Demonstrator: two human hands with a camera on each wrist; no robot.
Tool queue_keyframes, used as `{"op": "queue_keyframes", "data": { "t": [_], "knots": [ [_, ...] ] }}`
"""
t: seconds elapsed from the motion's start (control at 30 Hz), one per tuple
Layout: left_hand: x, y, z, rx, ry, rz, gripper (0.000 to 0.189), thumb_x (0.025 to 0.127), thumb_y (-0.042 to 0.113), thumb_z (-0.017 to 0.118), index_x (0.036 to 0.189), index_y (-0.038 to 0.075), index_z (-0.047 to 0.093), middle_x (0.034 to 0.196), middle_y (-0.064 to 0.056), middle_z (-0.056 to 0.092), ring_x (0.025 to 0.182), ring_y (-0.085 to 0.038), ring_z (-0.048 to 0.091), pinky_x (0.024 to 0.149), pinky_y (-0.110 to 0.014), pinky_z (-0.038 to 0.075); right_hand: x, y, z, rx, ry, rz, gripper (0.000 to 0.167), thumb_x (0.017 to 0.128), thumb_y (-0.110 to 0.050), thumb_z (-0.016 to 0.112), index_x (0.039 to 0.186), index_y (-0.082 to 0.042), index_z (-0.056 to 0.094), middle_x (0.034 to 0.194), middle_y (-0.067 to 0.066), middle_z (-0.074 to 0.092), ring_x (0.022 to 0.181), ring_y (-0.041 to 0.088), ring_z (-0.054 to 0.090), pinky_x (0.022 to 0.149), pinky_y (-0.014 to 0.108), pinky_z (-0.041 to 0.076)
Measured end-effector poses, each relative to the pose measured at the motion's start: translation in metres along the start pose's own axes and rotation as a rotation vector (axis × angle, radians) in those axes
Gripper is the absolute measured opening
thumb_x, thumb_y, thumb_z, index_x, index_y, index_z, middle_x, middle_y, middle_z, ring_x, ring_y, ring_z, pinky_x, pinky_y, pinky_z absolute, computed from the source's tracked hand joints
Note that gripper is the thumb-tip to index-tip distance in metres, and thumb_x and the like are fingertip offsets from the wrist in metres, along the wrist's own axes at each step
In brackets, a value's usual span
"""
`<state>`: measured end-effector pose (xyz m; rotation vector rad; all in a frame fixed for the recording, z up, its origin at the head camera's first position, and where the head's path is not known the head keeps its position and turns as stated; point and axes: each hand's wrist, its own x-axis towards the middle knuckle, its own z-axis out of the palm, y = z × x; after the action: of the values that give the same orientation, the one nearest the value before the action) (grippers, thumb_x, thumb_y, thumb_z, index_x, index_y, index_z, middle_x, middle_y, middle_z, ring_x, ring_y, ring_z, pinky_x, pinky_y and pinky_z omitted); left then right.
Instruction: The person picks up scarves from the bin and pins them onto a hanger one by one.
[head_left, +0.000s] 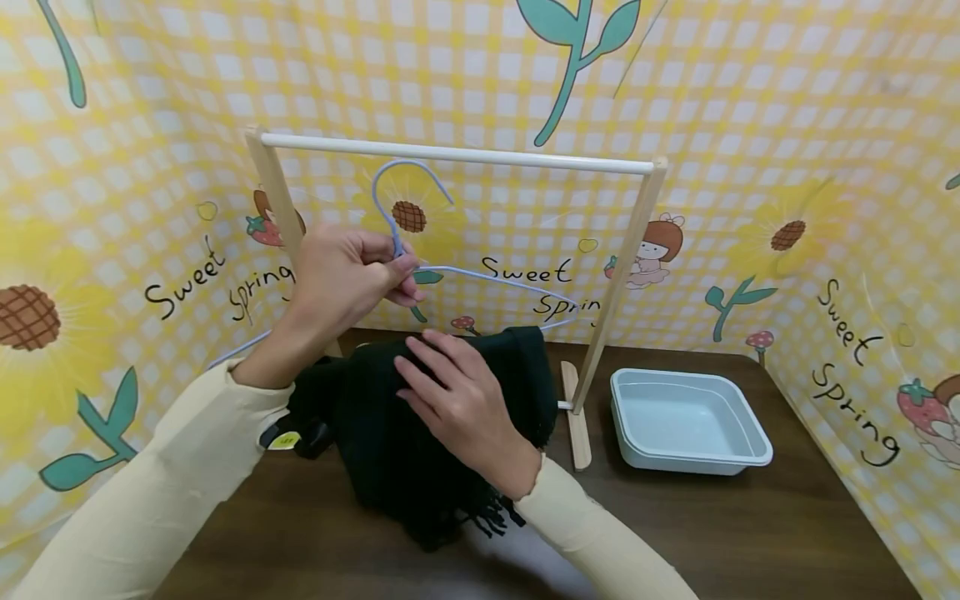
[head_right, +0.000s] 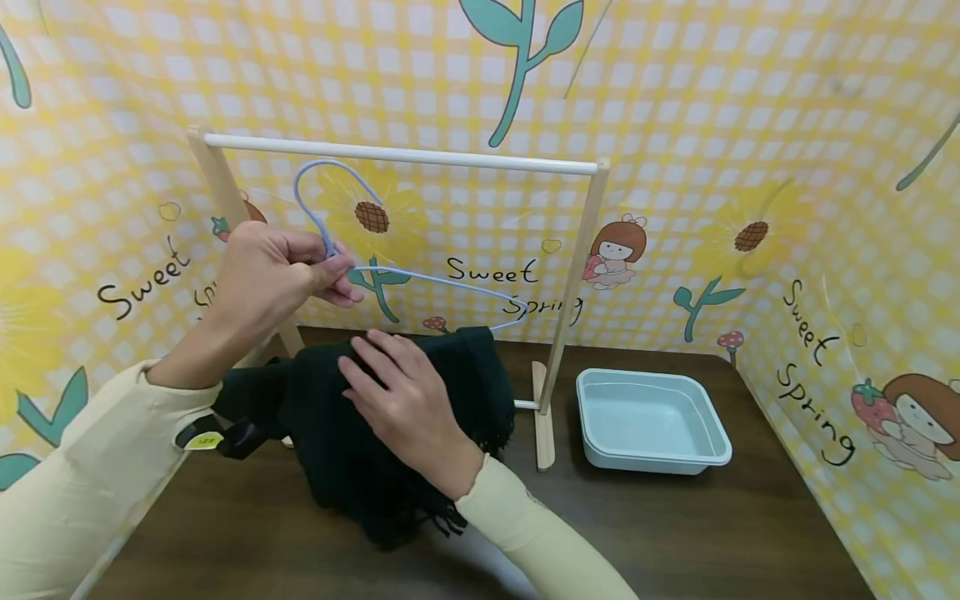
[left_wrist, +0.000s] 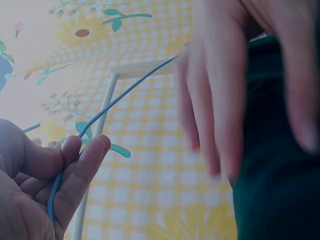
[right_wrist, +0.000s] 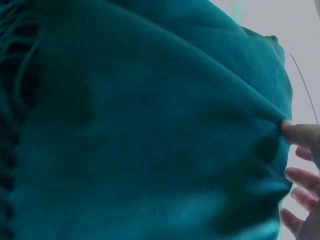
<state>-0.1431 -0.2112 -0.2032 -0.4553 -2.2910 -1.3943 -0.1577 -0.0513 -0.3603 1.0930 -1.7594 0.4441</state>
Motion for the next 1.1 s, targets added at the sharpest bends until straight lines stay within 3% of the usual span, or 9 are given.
{"op": "queue_keyframes", "data": {
  "t": [0.2, 0.33, 0.47, 0.6, 1.1],
  "knots": [
    [0.003, 0.006, 0.006, -0.016, -0.018, 0.04, 0.02, 0.094, 0.004, 0.071, 0.081, -0.011, 0.076, 0.063, -0.007, 0.072, 0.056, -0.006, 0.071, 0.061, -0.023, 0.064, 0.016, -0.005, 0.015, -0.037, -0.149, -0.076, 0.054, 0.09, -0.033, 0.079, 0.136, -0.008, 0.065, 0.134, 0.007, 0.068, 0.126, 0.02, 0.061, 0.119, 0.033, 0.044],
    [0.001, 0.005, 0.007, -0.024, -0.024, 0.039, 0.02, 0.094, 0.003, 0.072, 0.08, -0.011, 0.076, 0.063, -0.008, 0.072, 0.055, -0.007, 0.071, 0.06, -0.024, 0.064, 0.02, -0.008, 0.023, -0.078, -0.171, -0.114, 0.046, 0.094, -0.033, 0.075, 0.133, -0.01, 0.067, 0.123, 0.002, 0.07, 0.113, 0.017, 0.063, 0.108, 0.027, 0.053],
    [-0.003, 0.001, 0.009, -0.058, -0.042, 0.016, 0.018, 0.094, 0.001, 0.071, 0.082, -0.012, 0.075, 0.066, -0.011, 0.073, 0.056, -0.009, 0.072, 0.06, -0.027, 0.065, 0.018, -0.01, 0.027, -0.07, -0.137, -0.137, 0.026, 0.1, -0.021, 0.065, 0.124, -0.012, 0.074, 0.112, -0.002, 0.073, 0.102, 0.014, 0.063, 0.091, 0.023, 0.058],
    [-0.005, -0.002, 0.01, -0.087, -0.062, 0.006, 0.019, 0.094, 0.0, 0.07, 0.081, -0.013, 0.074, 0.068, -0.013, 0.073, 0.058, -0.012, 0.073, 0.06, -0.029, 0.065, 0.016, -0.01, 0.029, -0.051, -0.08, -0.148, 0.026, 0.101, -0.009, 0.056, 0.113, -0.013, 0.079, 0.105, -0.002, 0.076, 0.095, 0.013, 0.063, 0.08, 0.02, 0.057],
    [-0.01, -0.007, 0.018, -0.183, -0.137, -0.086, 0.018, 0.094, -0.003, 0.068, 0.082, -0.017, 0.071, 0.062, -0.002, 0.07, 0.058, -0.014, 0.072, 0.061, -0.031, 0.066, 0.018, -0.012, 0.027, 0.052, 0.048, -0.058, 0.021, 0.085, 0.005, 0.062, 0.089, -0.008, 0.078, 0.088, -0.001, 0.076, 0.081, 0.011, 0.063, 0.083, 0.017, 0.058]
  ]
}}
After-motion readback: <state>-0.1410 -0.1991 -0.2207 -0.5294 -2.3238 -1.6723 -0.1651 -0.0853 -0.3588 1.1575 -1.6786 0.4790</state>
